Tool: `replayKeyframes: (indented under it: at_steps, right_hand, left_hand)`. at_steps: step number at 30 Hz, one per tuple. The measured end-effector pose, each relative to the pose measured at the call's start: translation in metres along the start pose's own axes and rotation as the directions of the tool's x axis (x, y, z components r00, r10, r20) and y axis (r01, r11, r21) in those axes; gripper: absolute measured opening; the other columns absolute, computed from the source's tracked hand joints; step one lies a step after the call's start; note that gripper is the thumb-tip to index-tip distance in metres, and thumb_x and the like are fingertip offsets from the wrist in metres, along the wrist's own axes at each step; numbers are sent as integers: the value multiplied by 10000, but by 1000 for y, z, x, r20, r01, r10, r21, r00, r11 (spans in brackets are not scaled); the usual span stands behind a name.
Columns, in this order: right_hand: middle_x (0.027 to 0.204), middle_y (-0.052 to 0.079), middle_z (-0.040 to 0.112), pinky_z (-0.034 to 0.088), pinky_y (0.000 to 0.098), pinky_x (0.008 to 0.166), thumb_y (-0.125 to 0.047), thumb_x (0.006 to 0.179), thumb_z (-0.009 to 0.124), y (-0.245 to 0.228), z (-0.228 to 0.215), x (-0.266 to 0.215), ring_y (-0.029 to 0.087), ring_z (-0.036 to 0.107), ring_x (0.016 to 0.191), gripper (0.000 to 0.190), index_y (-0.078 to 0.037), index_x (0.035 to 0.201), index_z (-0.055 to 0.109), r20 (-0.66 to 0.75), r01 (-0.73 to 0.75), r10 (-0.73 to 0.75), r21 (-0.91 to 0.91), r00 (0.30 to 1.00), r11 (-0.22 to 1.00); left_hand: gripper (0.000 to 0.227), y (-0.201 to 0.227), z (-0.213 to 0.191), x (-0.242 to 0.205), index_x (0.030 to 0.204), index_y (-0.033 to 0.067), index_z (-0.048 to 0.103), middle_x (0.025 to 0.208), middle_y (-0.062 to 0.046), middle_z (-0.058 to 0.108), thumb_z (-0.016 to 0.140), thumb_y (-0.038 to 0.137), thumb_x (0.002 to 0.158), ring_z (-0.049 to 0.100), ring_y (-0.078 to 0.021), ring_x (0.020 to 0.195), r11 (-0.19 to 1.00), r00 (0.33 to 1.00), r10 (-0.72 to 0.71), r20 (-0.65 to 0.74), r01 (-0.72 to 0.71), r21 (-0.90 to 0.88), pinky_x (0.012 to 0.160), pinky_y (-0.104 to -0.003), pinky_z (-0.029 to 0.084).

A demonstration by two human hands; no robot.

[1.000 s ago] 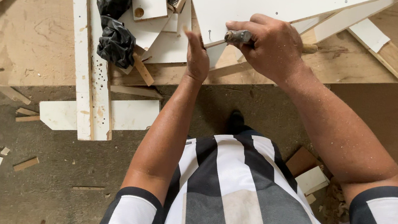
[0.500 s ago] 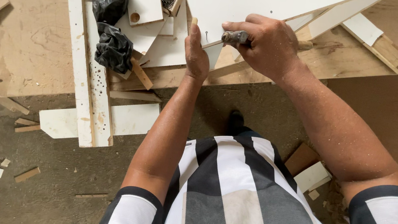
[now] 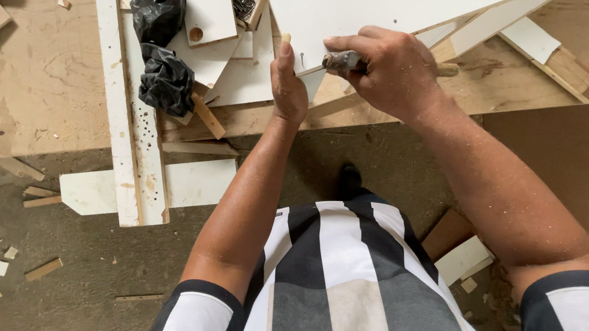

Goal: The person assembles a white wooden shelf unit by fitting pre-cut panels together by hand and then securing the joints with a hammer and nails.

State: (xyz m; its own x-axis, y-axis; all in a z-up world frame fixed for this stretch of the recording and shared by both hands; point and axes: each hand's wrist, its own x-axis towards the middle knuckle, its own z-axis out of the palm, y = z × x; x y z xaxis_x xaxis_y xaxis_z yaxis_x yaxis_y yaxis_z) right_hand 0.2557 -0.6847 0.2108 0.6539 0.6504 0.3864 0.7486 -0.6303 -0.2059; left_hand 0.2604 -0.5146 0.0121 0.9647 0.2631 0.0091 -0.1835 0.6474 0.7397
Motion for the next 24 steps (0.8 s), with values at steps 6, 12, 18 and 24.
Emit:
replayKeyframes:
  at_steps: [6, 12, 18, 24]
  right_hand:
    - [853, 90, 695, 551, 310, 568, -20, 878, 716, 9, -12, 0, 161, 651, 654, 323, 2, 1198, 677, 253, -181, 134, 174, 958, 968]
    - [899, 117, 707, 566, 326, 639, -81, 1009, 752, 1, -43, 3, 193, 676, 744, 156, 3, 1111, 669, 229, -211, 146, 293, 963, 933]
    - [1020, 118, 735, 619, 321, 762, -103, 1054, 737, -25, -63, 13, 193, 738, 895, 233, 3, 1252, 675, 50, 5, -20, 282, 999, 959]
    - [832, 99, 698, 551, 270, 531, -131, 994, 686, -16, -65, 12, 152, 668, 646, 254, 25, 1181, 613, 244, -214, 147, 273, 958, 938]
  left_hand:
    - [593, -5, 3, 1, 1168, -51, 637, 1085, -108, 634, 562, 530, 1075, 533, -196, 1147, 998, 998, 63, 25, -64, 26, 1124, -385, 348]
    - [568, 5, 17, -3, 1170, -10, 633, 1111, -82, 676, 543, 525, 1000, 556, -171, 1152, 1000, 1000, 9, -21, -9, 20, 1109, -349, 323]
    - [517, 0, 14, -4, 1019, 28, 629, 964, -69, 619, 550, 539, 1028, 531, -165, 998, 1000, 1000, 11, -9, -11, 18, 1007, -387, 369]
    - [456, -6, 15, 0, 815, 111, 543, 821, 6, 498, 569, 525, 1003, 442, -116, 863, 1000, 999, 21, -46, -21, -1, 918, -336, 343]
